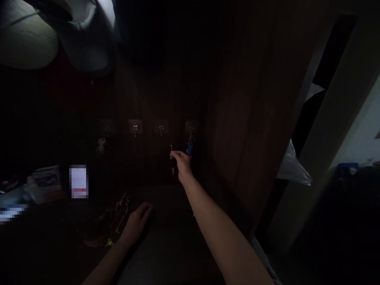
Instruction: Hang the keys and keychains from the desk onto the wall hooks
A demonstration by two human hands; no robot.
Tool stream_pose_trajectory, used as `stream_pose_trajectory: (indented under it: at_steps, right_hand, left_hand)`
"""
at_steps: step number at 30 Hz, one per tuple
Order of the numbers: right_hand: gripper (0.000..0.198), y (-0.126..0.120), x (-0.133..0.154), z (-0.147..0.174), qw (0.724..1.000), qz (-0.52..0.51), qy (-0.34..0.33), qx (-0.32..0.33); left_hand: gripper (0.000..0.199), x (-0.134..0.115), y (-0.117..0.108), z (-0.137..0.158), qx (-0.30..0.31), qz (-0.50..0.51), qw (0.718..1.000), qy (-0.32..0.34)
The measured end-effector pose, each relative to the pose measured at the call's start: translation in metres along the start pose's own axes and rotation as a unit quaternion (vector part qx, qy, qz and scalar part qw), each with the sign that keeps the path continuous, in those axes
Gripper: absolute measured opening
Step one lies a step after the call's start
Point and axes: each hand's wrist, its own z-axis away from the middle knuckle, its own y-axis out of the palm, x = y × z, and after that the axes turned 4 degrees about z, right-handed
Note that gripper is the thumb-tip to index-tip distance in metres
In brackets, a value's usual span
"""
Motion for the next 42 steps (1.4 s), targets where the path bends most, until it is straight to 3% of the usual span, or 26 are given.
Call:
stream_pose_trajectory:
  at_steps: [10,18,26,33,38,42]
  right_hand:
    - [0.011,0.044,0.024,-0.035,0.975,0.168,-0.130,-0.068]
    - [0.007,0.056,0.019,-0.047,0.951,0.265,-0.140,-0.073]
    - [0.007,0.052,0.003,-0.047,0.944,0.294,-0.125,-0.076]
    - [0.018,0.050,-0.018,-0.049,0.955,0.264,-0.128,-0.033]
    - [0.020,0.030,-0.046,-0.034,0.960,0.256,-0.111,-0.013]
    - [0.019,0.006,-0.076,-0.003,0.959,0.269,-0.093,0.013]
  left_hand:
    - [0.022,-0.003,-0.001,0.001,0.000,-0.002,1.000,-0.003]
    - [0.022,-0.002,-0.001,0.000,0.000,-0.004,1.000,0.001]
    - [0.022,-0.002,-0.001,-0.001,0.000,-0.007,1.000,0.003]
    - [0.023,-0.002,-0.001,0.000,-0.001,-0.011,1.000,-0.001]
    - [0.022,-0.001,-0.001,0.000,0.000,-0.005,1.000,0.005]
    - [0.024,-0.002,-0.001,-0.001,0.008,-0.004,1.000,0.007]
